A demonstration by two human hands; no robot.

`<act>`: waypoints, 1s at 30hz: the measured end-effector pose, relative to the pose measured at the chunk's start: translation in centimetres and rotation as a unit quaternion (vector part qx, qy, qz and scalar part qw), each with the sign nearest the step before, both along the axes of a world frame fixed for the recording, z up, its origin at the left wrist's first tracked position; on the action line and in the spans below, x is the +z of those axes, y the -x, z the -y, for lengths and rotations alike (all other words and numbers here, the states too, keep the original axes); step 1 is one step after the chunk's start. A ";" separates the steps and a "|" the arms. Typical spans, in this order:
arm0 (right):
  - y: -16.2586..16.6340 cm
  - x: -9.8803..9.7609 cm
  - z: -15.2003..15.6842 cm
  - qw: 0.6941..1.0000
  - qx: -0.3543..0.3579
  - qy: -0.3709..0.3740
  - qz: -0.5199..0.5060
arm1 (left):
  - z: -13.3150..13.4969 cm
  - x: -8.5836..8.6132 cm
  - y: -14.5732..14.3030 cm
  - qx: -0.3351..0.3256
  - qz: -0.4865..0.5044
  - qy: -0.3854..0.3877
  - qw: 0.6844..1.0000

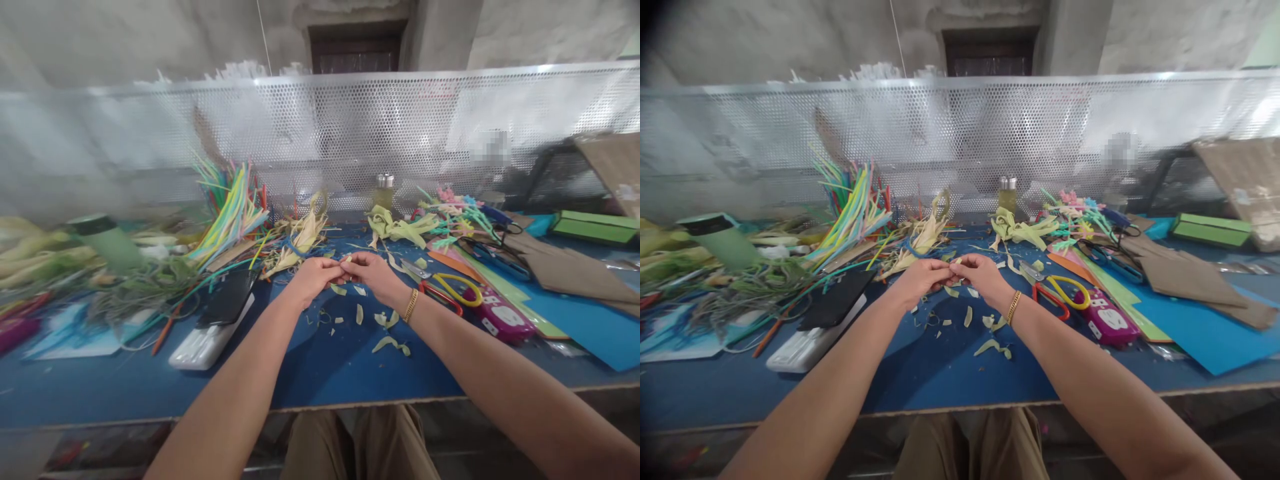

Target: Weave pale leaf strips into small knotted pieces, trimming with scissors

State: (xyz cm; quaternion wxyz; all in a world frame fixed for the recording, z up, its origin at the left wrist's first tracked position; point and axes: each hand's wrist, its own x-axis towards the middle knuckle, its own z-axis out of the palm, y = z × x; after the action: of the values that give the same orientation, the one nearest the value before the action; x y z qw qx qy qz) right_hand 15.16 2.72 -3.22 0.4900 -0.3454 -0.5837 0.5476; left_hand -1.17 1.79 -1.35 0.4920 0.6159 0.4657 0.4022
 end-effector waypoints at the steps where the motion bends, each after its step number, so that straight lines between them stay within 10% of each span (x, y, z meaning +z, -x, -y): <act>1: 0.1 0.0 0.0 1.000 -0.013 -0.008 -0.002 | 0.0 0.0 0.0 0.002 0.002 0.004 1.000; 21: 0.1 -0.1 -0.3 0.995 -0.082 -0.040 0.026 | 0.2 0.4 -0.3 0.033 0.006 0.045 0.998; 30: 0.6 0.1 0.4 0.986 -0.056 0.088 -0.132 | 0.1 -0.2 -1.2 0.060 0.030 -0.153 0.986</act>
State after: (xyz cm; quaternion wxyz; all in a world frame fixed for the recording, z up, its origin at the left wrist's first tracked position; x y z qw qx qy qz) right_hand 14.61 2.29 -3.08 0.5604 -0.3436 -0.4434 0.6094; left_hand 0.06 1.70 -1.52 0.3804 0.6428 0.4198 0.5157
